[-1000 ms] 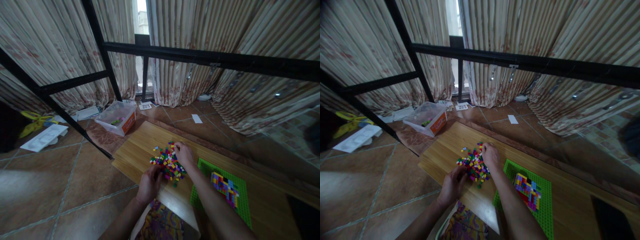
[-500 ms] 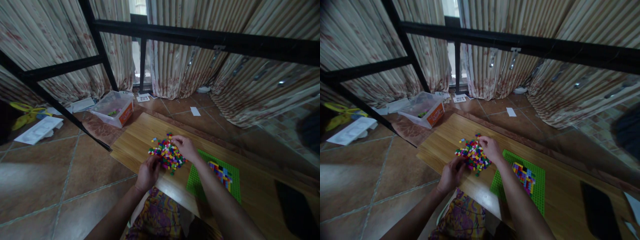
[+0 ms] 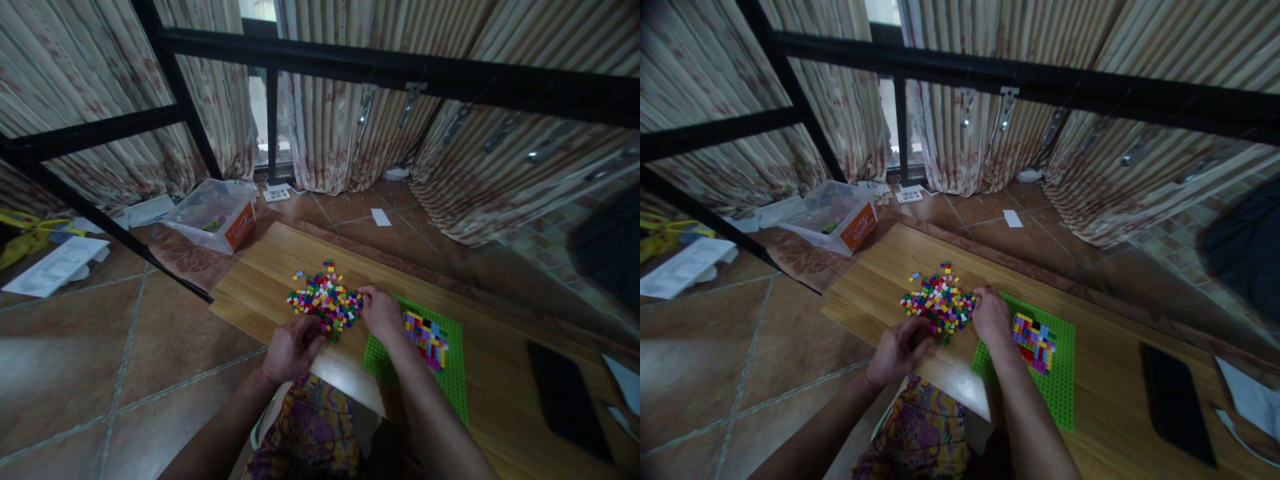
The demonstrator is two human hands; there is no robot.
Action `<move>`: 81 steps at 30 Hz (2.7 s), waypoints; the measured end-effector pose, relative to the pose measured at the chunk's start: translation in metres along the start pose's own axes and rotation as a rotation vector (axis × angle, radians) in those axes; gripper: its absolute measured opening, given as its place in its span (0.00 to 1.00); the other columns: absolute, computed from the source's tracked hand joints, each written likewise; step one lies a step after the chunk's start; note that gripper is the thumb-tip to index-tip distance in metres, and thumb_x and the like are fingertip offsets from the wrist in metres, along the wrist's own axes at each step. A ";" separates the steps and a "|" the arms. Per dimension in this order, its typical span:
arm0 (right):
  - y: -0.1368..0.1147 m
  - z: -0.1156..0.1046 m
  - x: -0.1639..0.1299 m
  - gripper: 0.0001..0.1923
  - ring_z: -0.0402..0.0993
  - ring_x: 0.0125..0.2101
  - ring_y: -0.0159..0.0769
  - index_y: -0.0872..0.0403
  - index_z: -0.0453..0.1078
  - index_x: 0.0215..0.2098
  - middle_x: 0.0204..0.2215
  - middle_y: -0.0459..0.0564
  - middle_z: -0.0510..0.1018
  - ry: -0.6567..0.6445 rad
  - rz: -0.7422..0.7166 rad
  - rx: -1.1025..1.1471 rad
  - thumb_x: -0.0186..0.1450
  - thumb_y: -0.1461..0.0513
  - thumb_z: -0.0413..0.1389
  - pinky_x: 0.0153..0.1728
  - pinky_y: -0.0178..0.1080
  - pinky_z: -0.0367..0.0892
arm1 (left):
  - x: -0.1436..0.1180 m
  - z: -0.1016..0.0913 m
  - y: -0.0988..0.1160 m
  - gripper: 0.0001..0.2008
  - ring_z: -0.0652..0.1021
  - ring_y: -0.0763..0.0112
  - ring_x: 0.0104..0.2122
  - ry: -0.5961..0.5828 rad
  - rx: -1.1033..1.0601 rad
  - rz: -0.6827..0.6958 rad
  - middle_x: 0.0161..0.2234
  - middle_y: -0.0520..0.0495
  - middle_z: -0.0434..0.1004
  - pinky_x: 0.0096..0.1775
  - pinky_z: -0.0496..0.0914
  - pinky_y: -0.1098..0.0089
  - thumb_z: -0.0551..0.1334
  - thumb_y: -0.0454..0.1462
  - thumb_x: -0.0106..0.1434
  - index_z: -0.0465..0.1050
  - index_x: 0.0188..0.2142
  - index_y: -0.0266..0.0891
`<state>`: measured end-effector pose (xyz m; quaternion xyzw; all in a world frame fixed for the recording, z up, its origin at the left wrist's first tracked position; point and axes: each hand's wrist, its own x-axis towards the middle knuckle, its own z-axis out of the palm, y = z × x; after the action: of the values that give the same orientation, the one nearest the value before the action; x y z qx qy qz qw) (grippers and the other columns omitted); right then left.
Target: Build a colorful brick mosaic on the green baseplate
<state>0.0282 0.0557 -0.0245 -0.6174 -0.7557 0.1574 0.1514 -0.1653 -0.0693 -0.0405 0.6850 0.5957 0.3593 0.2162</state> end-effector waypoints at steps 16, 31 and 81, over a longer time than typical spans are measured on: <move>-0.010 -0.005 -0.005 0.14 0.76 0.39 0.36 0.52 0.75 0.41 0.39 0.51 0.81 0.059 -0.037 0.316 0.64 0.67 0.49 0.44 0.38 0.67 | 0.000 0.020 0.014 0.10 0.74 0.69 0.31 0.029 0.318 0.038 0.29 0.47 0.74 0.33 0.66 0.71 0.57 0.42 0.65 0.71 0.31 0.41; -0.022 0.000 -0.016 0.14 0.71 0.43 0.37 0.50 0.75 0.43 0.40 0.49 0.73 -0.227 -0.348 0.040 0.62 0.70 0.54 0.48 0.37 0.62 | -0.001 0.017 0.012 0.08 0.74 0.69 0.31 0.026 0.286 0.057 0.28 0.47 0.74 0.33 0.66 0.71 0.56 0.38 0.65 0.71 0.31 0.40; -0.021 -0.001 -0.098 0.12 0.73 0.26 0.36 0.52 0.75 0.32 0.23 0.46 0.77 -0.021 0.151 0.939 0.60 0.53 0.57 0.32 0.38 0.67 | -0.012 -0.014 0.050 0.18 0.66 0.75 0.25 -0.273 -0.300 -0.294 0.24 0.52 0.67 0.28 0.60 0.74 0.52 0.46 0.67 0.70 0.29 0.36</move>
<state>0.0288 -0.0442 -0.0181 -0.5338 -0.5574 0.4986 0.3947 -0.1431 -0.0929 0.0014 0.5935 0.5941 0.3127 0.4439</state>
